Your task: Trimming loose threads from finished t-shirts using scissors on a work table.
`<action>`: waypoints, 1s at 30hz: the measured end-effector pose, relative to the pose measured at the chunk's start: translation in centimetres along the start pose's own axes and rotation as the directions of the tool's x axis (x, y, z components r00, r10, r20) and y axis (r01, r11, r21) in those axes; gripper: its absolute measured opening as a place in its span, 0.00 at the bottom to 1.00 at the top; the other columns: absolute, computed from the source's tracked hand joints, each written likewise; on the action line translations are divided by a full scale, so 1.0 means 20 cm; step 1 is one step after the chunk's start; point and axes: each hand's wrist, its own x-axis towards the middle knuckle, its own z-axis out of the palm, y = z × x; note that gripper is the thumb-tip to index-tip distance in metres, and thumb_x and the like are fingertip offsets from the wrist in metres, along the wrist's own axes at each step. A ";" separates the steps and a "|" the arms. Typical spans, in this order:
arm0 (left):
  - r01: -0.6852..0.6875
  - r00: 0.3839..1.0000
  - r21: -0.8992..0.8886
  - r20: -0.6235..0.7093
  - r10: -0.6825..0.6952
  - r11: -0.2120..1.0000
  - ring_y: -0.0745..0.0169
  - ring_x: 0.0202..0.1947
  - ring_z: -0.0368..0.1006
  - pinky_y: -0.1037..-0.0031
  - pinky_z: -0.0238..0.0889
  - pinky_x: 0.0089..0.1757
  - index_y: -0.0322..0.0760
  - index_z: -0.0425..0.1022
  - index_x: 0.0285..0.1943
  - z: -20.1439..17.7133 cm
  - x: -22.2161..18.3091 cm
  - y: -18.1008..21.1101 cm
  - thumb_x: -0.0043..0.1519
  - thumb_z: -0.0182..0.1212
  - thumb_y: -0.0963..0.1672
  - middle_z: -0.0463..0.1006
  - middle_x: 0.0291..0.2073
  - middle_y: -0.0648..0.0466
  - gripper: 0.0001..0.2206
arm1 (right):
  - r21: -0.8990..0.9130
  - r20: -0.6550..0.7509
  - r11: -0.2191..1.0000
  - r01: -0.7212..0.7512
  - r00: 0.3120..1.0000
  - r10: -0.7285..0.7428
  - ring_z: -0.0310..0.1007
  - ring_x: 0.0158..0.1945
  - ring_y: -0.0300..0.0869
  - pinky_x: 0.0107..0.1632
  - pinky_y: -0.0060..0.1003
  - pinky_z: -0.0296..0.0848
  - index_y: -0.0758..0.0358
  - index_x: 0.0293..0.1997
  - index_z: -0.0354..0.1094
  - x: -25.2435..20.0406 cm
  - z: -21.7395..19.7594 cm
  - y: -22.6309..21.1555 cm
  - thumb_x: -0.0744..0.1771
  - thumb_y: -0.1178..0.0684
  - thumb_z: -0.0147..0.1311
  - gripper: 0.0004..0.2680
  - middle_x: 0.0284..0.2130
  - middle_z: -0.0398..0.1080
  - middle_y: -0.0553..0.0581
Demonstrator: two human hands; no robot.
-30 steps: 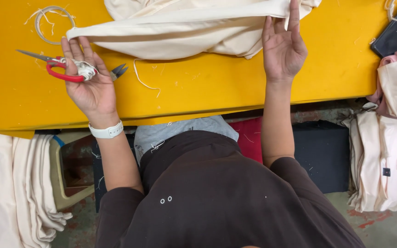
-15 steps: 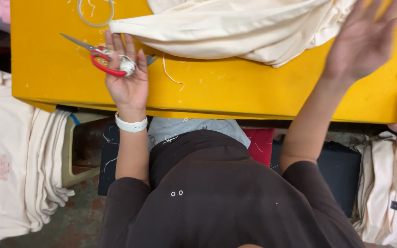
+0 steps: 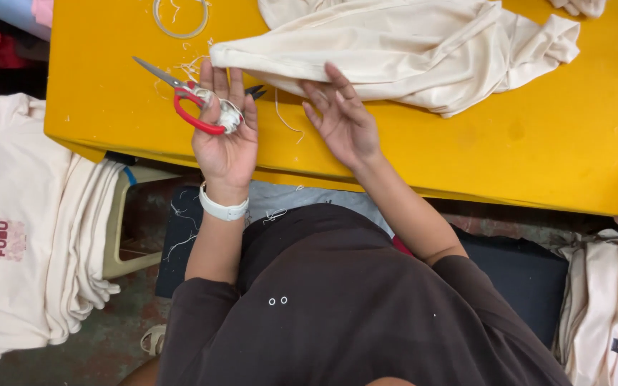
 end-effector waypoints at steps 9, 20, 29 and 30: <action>0.255 0.957 0.088 -0.163 -0.238 0.963 0.46 0.73 0.62 0.58 0.76 0.54 0.37 0.71 0.66 -0.08 -0.28 -0.19 0.67 0.58 0.36 0.70 0.67 0.51 0.18 | -0.293 -0.118 0.853 0.433 0.868 -0.481 0.70 0.58 0.41 0.67 0.46 0.75 0.58 0.76 0.54 -0.04 0.07 -0.17 0.70 0.66 0.56 0.24 0.63 0.67 0.55; -0.286 0.954 0.956 0.277 -0.116 -0.068 0.57 0.44 0.79 0.69 0.71 0.46 0.35 0.64 0.52 0.07 -0.09 -0.30 0.58 0.65 0.38 0.80 0.44 0.50 0.17 | -0.713 0.103 0.512 0.479 0.793 -0.600 0.67 0.66 0.42 0.69 0.36 0.69 0.57 0.72 0.57 -0.18 0.16 -0.31 0.70 0.69 0.59 0.23 0.69 0.62 0.53; -0.122 0.876 0.992 0.116 -0.468 0.017 0.61 0.46 0.80 0.72 0.69 0.50 0.40 0.65 0.58 -0.03 -0.07 -0.60 0.61 0.66 0.44 0.81 0.53 0.51 0.18 | -0.776 -0.142 0.554 0.301 0.773 -0.618 0.70 0.49 0.37 0.51 0.24 0.73 0.70 0.54 0.74 -0.31 0.09 -0.40 0.68 0.69 0.56 0.10 0.42 0.67 0.52; -0.118 0.873 0.993 0.112 -0.474 0.018 0.61 0.46 0.80 0.72 0.69 0.50 0.40 0.65 0.58 0.01 -0.08 -0.58 0.61 0.66 0.44 0.81 0.53 0.51 0.18 | -0.778 -0.148 0.553 0.298 0.769 -0.621 0.70 0.49 0.37 0.51 0.24 0.73 0.70 0.54 0.74 -0.33 0.07 -0.40 0.68 0.69 0.56 0.10 0.42 0.67 0.52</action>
